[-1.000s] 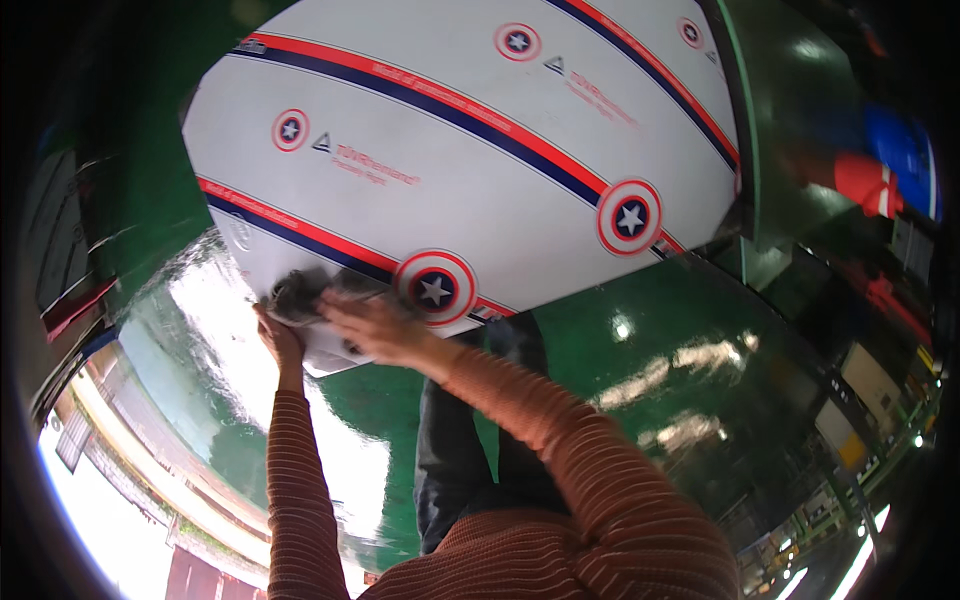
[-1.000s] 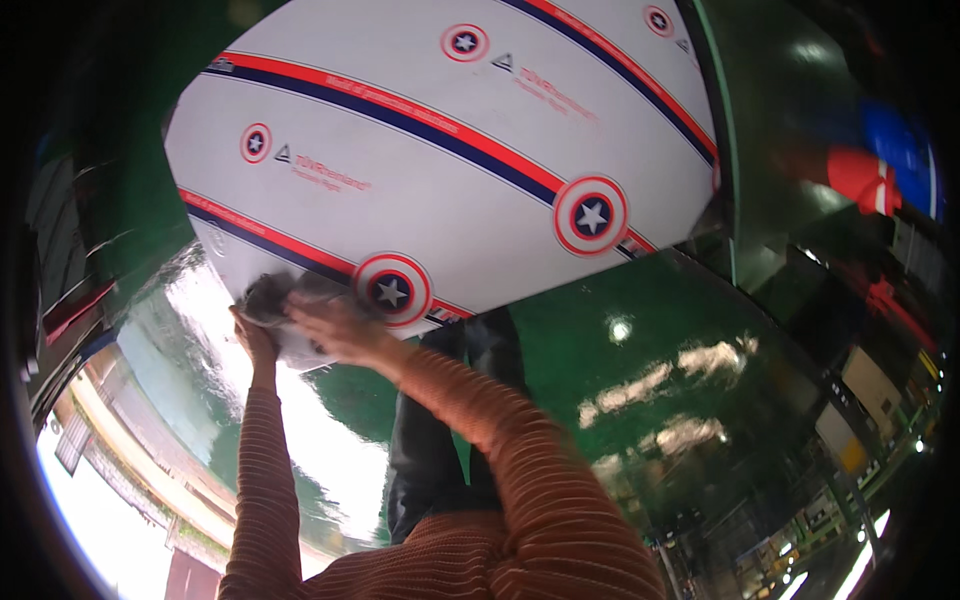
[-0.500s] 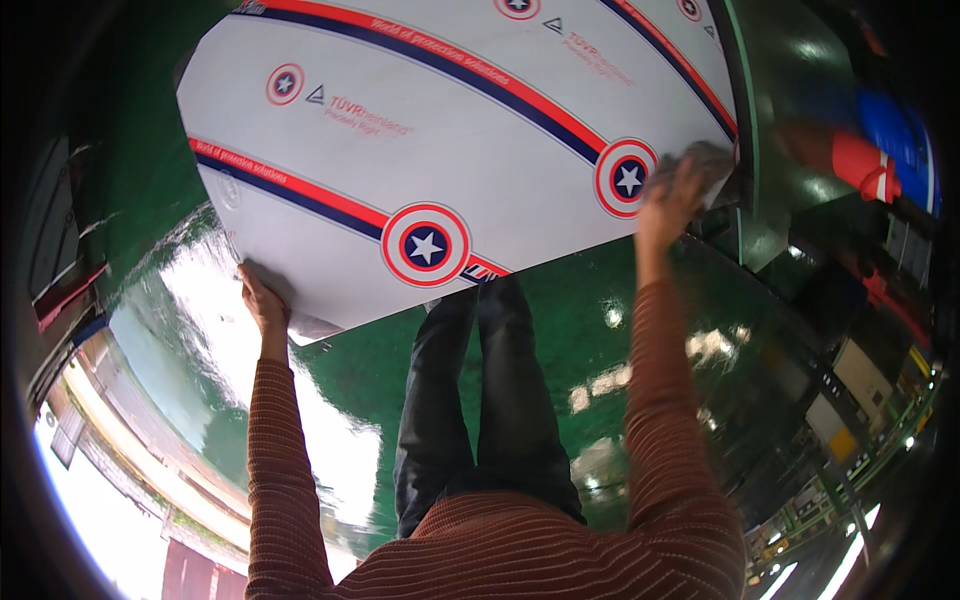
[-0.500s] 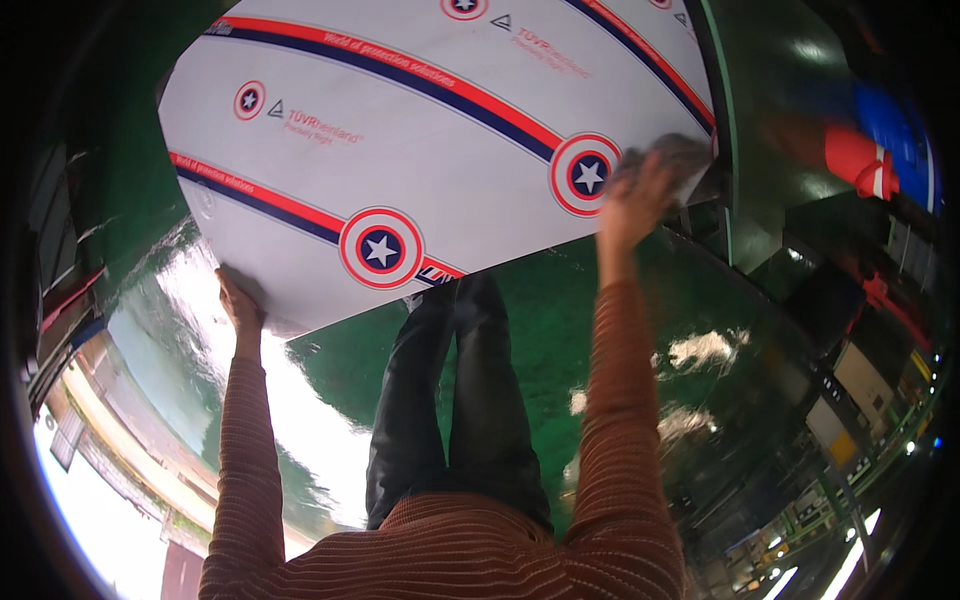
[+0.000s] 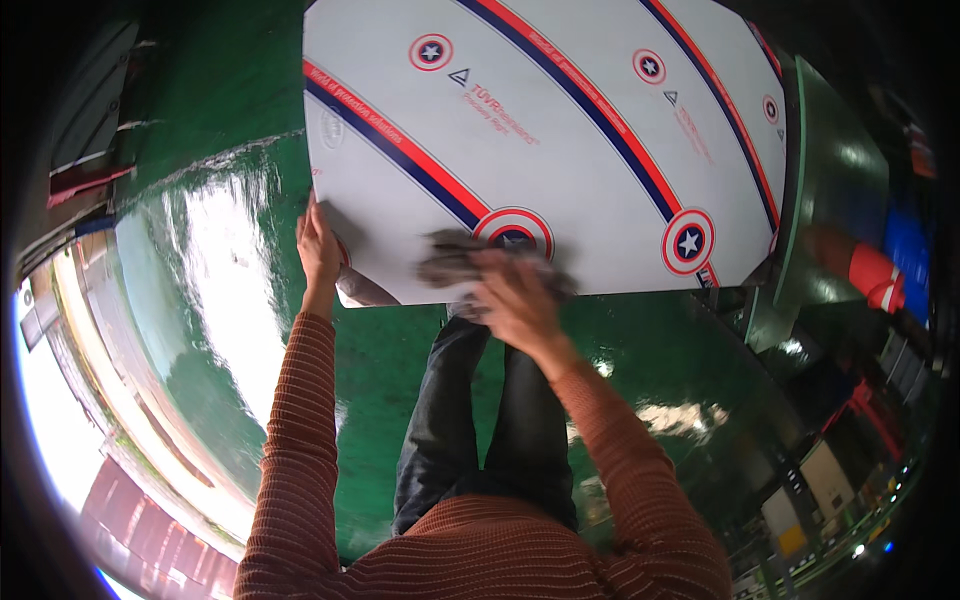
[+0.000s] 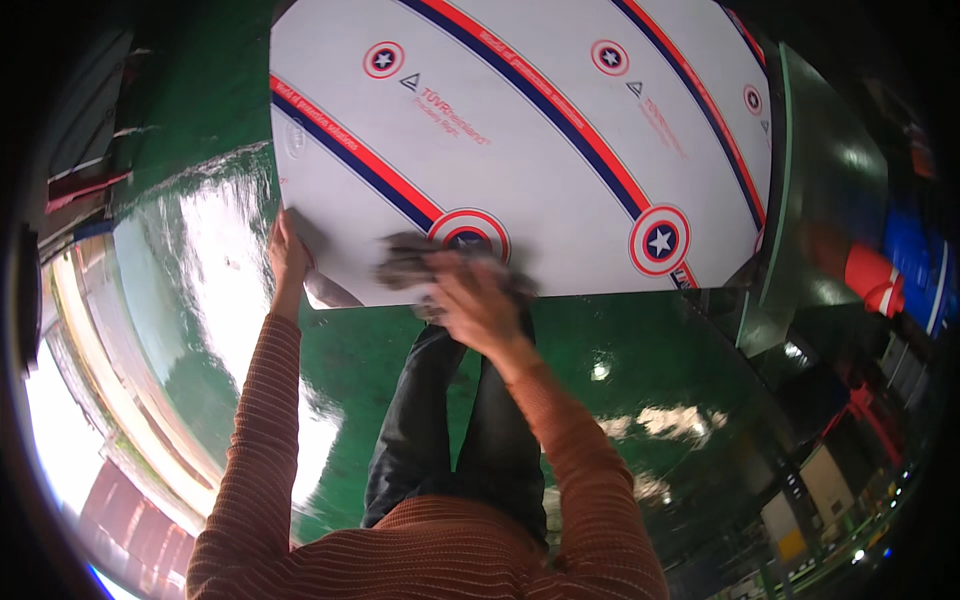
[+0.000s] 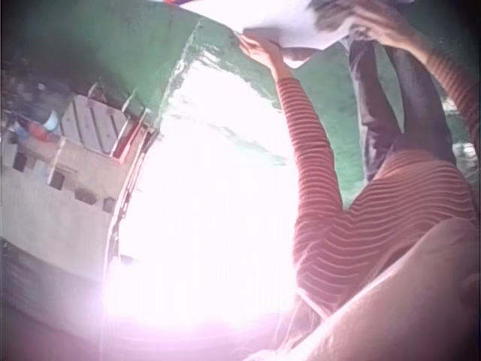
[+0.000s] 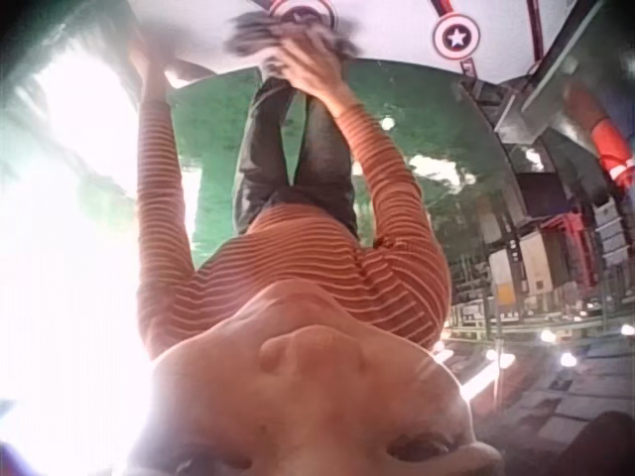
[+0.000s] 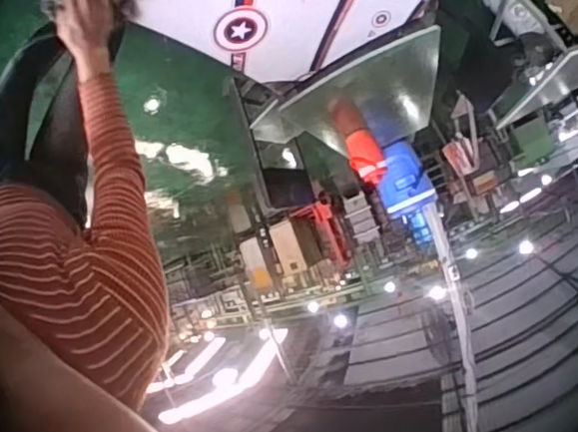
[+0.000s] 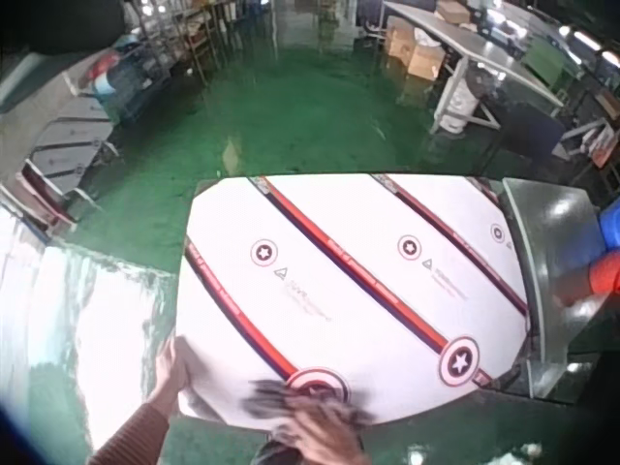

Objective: The person wipes a large white board and a green table with a cloth, then washes the cloth in a bucket. They return to the workshop and wipe the inside of several black plastic crates with the damp cloth.

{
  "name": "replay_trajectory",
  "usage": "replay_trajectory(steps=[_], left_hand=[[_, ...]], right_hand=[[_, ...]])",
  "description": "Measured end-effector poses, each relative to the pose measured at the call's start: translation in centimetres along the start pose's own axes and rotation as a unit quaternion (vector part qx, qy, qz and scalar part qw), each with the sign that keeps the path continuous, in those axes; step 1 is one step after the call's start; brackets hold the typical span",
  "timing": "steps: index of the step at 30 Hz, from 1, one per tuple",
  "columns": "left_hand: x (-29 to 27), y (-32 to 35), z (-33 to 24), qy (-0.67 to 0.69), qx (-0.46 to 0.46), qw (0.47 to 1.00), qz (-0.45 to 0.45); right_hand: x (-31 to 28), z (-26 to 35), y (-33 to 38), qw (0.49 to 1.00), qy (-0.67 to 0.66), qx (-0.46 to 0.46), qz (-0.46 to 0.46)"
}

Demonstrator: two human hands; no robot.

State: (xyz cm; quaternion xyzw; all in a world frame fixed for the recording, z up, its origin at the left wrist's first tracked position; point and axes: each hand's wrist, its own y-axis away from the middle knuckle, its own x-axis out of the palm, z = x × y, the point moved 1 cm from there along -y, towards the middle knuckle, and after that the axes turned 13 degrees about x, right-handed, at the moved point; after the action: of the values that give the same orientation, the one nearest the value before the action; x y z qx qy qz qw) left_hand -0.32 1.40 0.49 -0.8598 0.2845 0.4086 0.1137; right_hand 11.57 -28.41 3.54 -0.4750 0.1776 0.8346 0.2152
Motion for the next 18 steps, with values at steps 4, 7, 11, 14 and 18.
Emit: replay_trajectory(steps=[4,7,11,14,18], left_hand=[[0.7,-2.0,-7.7,-0.177,0.29,0.94,-0.04],[5.2,-2.0,-15.7,-0.191,0.385,0.903,0.033],[8.7,-0.7,-18.0,-0.205,0.397,0.887,0.117],[6.3,4.4,-15.7,-0.222,0.37,0.882,0.192],[-1.5,14.1,-9.9,-0.259,0.309,0.878,0.257]], right_hand=[[-4.2,-12.9,7.2,0.935,0.187,0.292,-0.077],[-7.3,-15.6,7.1,0.929,0.152,0.314,-0.121],[-6.4,-15.4,7.0,0.921,0.164,0.331,-0.12],[-6.4,-15.5,7.1,0.919,0.161,0.335,-0.131],[-5.9,-15.7,7.0,0.917,0.155,0.336,-0.148]])
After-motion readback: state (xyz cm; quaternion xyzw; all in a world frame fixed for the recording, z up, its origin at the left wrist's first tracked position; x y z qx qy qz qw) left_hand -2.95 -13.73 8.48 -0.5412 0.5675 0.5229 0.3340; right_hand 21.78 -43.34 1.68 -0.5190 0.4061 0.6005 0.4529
